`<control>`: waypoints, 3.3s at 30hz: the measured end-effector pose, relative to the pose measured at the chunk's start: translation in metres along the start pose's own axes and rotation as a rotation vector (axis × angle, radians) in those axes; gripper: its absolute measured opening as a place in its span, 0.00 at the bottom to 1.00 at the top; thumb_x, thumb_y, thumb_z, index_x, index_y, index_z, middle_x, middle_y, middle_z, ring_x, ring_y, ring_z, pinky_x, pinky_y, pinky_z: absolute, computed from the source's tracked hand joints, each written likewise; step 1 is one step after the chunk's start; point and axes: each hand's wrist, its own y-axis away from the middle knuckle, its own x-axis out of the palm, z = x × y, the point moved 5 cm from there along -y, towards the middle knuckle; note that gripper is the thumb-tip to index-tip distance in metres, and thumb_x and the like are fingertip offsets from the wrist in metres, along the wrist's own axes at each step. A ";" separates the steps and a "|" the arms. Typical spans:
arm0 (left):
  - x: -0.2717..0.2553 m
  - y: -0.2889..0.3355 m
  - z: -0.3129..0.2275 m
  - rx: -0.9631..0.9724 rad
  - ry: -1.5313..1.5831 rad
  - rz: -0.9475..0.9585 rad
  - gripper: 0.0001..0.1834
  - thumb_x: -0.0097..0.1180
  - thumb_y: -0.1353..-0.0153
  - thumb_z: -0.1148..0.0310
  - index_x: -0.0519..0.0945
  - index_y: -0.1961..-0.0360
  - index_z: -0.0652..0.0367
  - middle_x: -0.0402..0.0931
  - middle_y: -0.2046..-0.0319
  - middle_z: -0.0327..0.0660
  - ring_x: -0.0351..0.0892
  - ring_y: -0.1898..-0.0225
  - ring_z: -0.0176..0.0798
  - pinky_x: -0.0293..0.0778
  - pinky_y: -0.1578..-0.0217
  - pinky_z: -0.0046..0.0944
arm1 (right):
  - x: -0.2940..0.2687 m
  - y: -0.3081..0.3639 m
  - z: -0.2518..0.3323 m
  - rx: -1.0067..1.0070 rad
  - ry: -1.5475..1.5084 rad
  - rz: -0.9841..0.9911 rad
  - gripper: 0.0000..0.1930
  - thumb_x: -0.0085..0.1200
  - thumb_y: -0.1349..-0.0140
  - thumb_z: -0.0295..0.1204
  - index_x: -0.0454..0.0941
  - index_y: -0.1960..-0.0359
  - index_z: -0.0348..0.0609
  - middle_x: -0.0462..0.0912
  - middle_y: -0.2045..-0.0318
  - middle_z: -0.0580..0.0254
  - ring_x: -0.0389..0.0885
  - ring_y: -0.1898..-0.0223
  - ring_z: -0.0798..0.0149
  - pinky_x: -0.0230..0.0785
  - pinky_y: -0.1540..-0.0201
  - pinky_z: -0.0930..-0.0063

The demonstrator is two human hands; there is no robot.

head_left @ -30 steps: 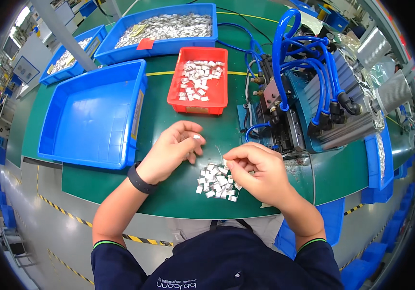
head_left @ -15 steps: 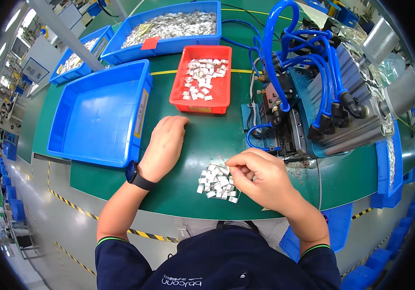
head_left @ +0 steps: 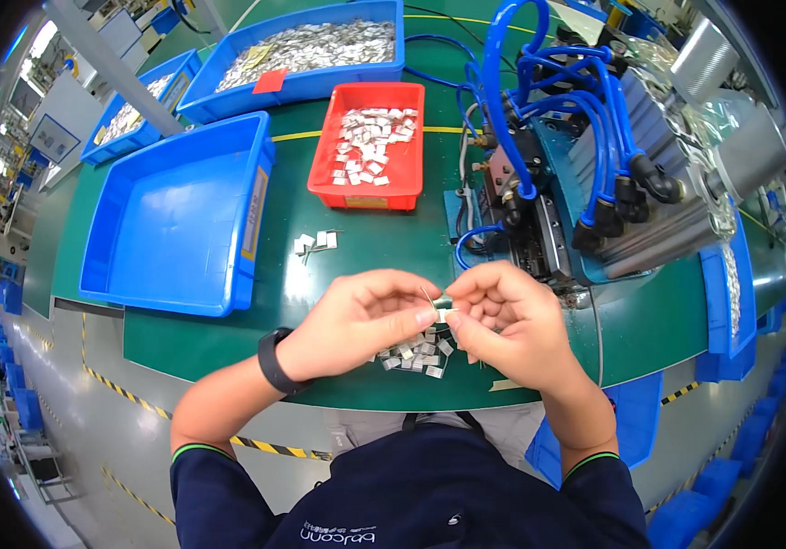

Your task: The person assembles small white electronic components by hand at a factory workstation. They pick up individual units, attach thin wires, and place the finished items into a red bin. The person also briefly adjusts a plastic bag and a blue bin on the table.

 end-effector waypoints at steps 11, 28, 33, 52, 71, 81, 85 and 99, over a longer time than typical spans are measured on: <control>-0.004 -0.019 0.015 0.021 0.282 0.059 0.09 0.58 0.38 0.75 0.79 0.58 0.68 0.80 0.68 0.44 0.80 0.69 0.34 0.78 0.68 0.32 | 0.000 0.000 -0.012 0.136 -0.190 0.007 0.16 0.59 0.41 0.21 0.67 0.54 0.36 0.77 0.68 0.63 0.76 0.73 0.79 0.69 0.76 0.85; -0.012 -0.017 0.023 0.154 0.333 -0.050 0.15 0.59 0.41 0.81 0.73 0.53 0.62 0.80 0.65 0.46 0.80 0.67 0.33 0.78 0.68 0.31 | 0.010 -0.001 -0.029 0.316 -0.204 0.092 0.09 0.55 0.34 0.30 0.75 0.59 0.36 0.79 0.72 0.65 0.76 0.76 0.77 0.68 0.79 0.84; -0.012 -0.017 0.022 0.147 0.341 -0.057 0.17 0.60 0.41 0.80 0.72 0.52 0.61 0.80 0.65 0.46 0.81 0.67 0.33 0.78 0.68 0.31 | 0.009 0.001 -0.029 0.241 -0.191 0.043 0.08 0.56 0.35 0.29 0.75 0.60 0.36 0.79 0.73 0.66 0.76 0.76 0.79 0.66 0.80 0.86; -0.011 -0.017 0.023 0.187 0.343 -0.067 0.18 0.60 0.42 0.81 0.71 0.52 0.59 0.80 0.65 0.45 0.81 0.65 0.32 0.79 0.67 0.31 | 0.008 0.003 -0.026 -0.010 0.001 -0.084 0.06 0.59 0.39 0.21 0.75 0.64 0.35 0.79 0.74 0.67 0.75 0.76 0.84 0.64 0.77 0.90; -0.014 -0.016 0.021 0.166 0.361 -0.040 0.20 0.63 0.42 0.78 0.69 0.51 0.61 0.80 0.62 0.44 0.80 0.59 0.32 0.77 0.60 0.31 | 0.011 -0.002 -0.033 0.465 -0.426 0.123 0.10 0.54 0.34 0.29 0.73 0.63 0.32 0.79 0.75 0.58 0.78 0.82 0.72 0.67 0.86 0.80; -0.010 -0.015 0.023 0.145 0.364 -0.066 0.21 0.60 0.43 0.82 0.69 0.50 0.58 0.80 0.65 0.45 0.81 0.64 0.34 0.79 0.66 0.31 | 0.010 0.003 -0.029 0.339 -0.266 0.025 0.08 0.58 0.36 0.28 0.74 0.65 0.36 0.78 0.76 0.63 0.75 0.82 0.76 0.64 0.85 0.84; -0.003 -0.015 0.027 0.053 0.319 -0.063 0.24 0.61 0.43 0.82 0.67 0.48 0.57 0.80 0.66 0.46 0.81 0.64 0.35 0.78 0.66 0.33 | 0.004 0.011 -0.026 0.312 -0.184 -0.006 0.07 0.59 0.37 0.29 0.75 0.64 0.40 0.78 0.78 0.70 0.74 0.81 0.80 0.62 0.83 0.87; 0.055 -0.017 -0.005 0.418 -0.401 0.208 0.20 0.65 0.46 0.78 0.71 0.53 0.61 0.79 0.66 0.45 0.79 0.64 0.39 0.75 0.63 0.36 | -0.065 0.091 -0.025 0.177 -0.285 -0.232 0.06 0.60 0.39 0.27 0.75 0.69 0.39 0.77 0.80 0.69 0.72 0.85 0.81 0.59 0.85 0.86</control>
